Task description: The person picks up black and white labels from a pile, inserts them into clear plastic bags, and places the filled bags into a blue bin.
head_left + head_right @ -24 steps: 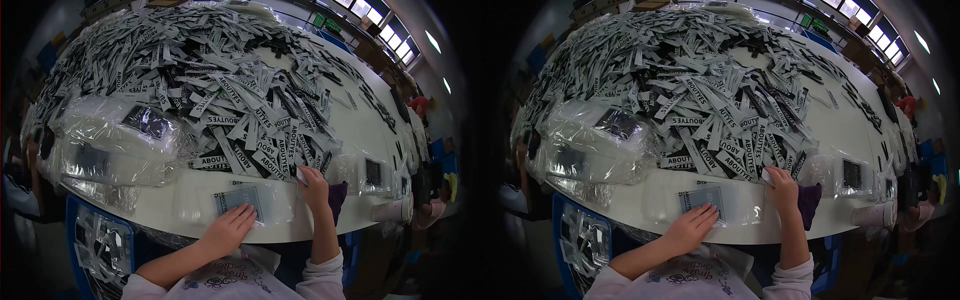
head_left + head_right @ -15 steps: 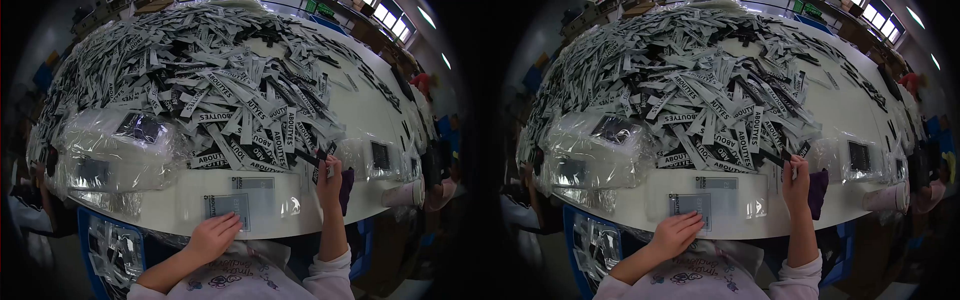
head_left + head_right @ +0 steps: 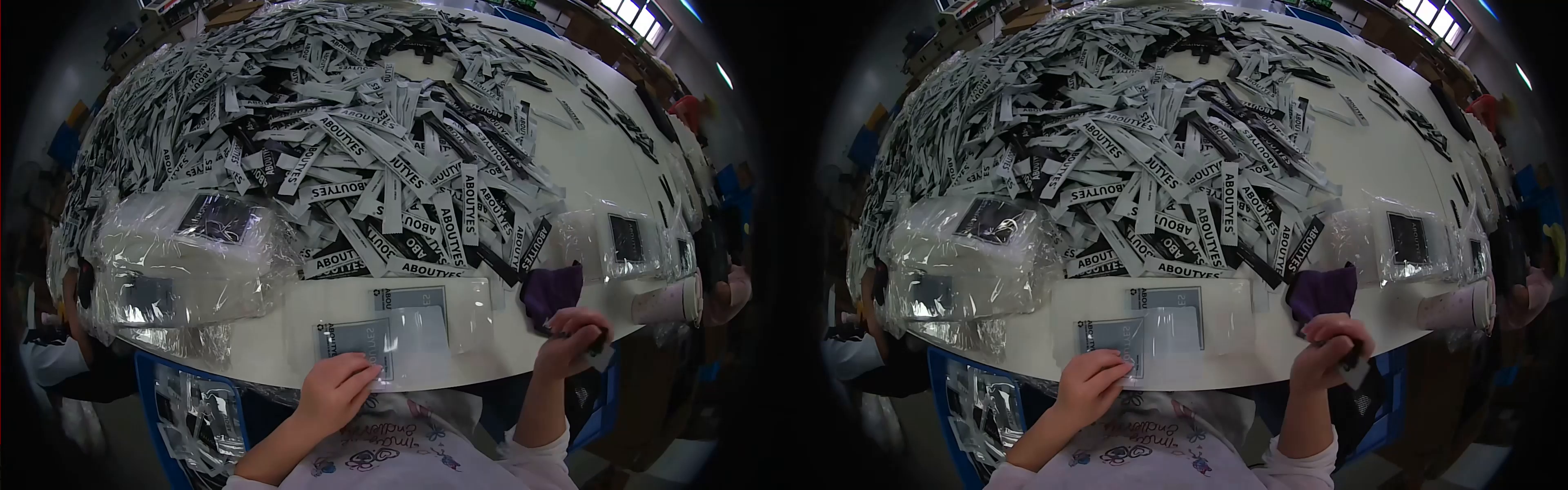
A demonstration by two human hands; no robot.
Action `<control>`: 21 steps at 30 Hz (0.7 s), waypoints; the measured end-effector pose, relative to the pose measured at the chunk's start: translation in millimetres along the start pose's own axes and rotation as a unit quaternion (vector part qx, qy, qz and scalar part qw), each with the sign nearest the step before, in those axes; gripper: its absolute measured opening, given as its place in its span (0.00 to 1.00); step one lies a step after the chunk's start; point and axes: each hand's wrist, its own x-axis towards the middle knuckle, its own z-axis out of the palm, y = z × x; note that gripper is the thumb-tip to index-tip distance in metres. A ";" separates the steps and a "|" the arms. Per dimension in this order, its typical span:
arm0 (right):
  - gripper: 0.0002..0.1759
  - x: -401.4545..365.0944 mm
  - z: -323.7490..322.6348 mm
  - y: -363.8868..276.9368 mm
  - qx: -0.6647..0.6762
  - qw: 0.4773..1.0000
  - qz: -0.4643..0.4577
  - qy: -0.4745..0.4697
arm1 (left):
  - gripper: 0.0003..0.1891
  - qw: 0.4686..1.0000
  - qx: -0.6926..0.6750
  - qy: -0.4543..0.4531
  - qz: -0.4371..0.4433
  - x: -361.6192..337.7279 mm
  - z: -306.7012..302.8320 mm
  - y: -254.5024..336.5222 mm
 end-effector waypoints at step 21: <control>0.26 -80.5 59.2 -68.7 0.040 0.841 0.510 -0.176 | 0.36 0.993 0.099 0.005 0.060 -12.4 -3.8 20.6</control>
